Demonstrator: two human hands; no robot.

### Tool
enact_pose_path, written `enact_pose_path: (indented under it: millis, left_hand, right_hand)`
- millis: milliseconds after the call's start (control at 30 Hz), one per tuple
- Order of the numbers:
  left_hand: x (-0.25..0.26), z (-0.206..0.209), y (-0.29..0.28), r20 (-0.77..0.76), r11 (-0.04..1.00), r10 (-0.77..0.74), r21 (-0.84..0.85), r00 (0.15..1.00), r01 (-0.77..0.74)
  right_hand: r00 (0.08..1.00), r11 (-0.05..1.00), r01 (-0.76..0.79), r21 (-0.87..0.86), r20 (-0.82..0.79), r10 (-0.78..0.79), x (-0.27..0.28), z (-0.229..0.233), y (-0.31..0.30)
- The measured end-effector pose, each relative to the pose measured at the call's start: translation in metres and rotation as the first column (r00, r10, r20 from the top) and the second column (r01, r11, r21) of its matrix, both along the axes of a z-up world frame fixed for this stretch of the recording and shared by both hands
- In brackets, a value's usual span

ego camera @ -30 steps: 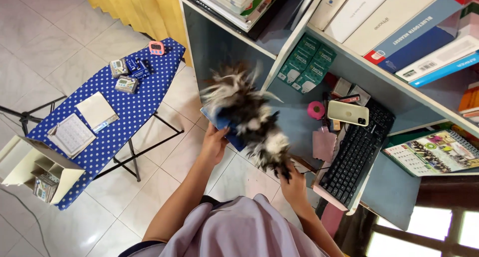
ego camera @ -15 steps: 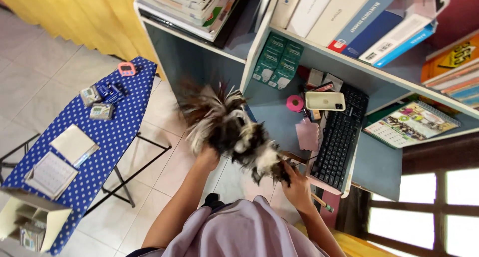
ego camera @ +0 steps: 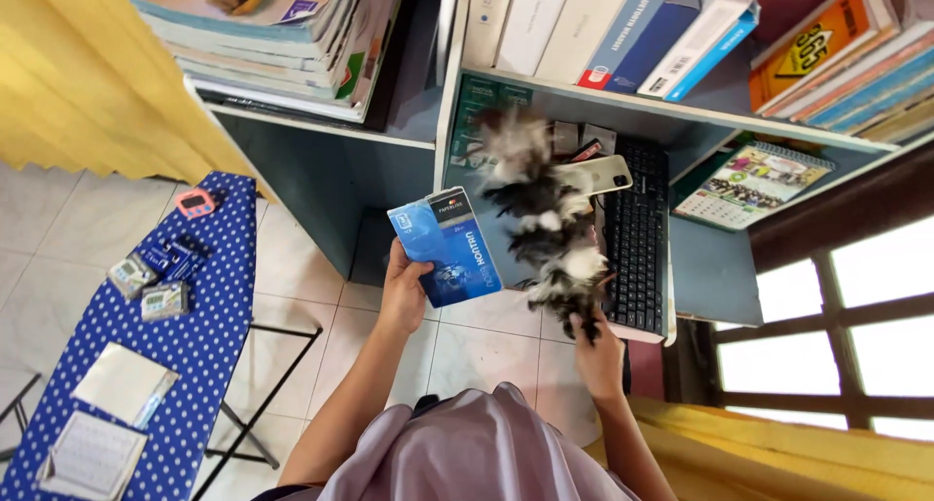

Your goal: The person moves several small boxes and a keyboard from a blue polka-dot ironing board to a bookshelf, then returns with a feather duster to wipe the shelf surface. The person handles items one at a time, placing them on the shelf and occasionally adjusting their position.

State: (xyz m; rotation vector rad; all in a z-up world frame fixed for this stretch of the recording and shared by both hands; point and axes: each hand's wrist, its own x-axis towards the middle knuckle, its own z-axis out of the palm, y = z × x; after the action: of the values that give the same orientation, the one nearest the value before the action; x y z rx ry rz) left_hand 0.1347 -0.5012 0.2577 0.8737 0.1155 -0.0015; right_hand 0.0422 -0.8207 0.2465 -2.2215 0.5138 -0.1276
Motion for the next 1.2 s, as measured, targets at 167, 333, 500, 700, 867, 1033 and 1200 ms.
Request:
enact_pose_path:
  millis: [167,333,500,700,867,1033,1200]
  left_hand:
    - [0.008,0.010,-0.005,-0.065,0.981,-0.043,-0.191,0.997,0.030]
    - [0.013,-0.005,-0.022,-0.029,0.990,0.010,-0.141,1.000,-0.014]
    - [0.023,-0.036,-0.017,-0.202,0.858,-0.304,-0.482,0.931,0.175]
    - [0.022,-0.023,-0.037,0.120,0.914,-0.394,-0.052,0.911,0.403]
    - [0.013,-0.007,-0.058,0.077,0.716,-0.545,-0.476,0.835,0.511]
    - [0.020,-0.006,-0.071,0.231,0.420,-0.660,-0.675,0.715,0.606]
    - [0.027,-0.008,-0.098,0.134,0.455,-0.704,-0.668,0.697,0.589]
  right_hand:
    - [0.988,0.984,-0.142,0.109,0.081,0.134,-0.031,-0.017,0.005]
    - [0.970,0.965,-0.242,0.102,0.001,0.243,-0.057,-0.029,0.061]
    - [0.940,0.963,-0.266,-0.034,0.211,0.267,-0.073,-0.019,0.080]
    - [0.964,0.989,-0.096,-0.112,0.238,0.121,-0.095,-0.030,0.070]
    - [0.990,0.997,0.029,-0.077,0.143,-0.018,-0.116,-0.023,0.059]
    - [0.982,0.981,0.083,-0.177,0.181,-0.051,-0.127,-0.023,0.038]
    - [0.950,0.981,0.161,-0.106,0.286,-0.125,-0.121,-0.014,-0.003]
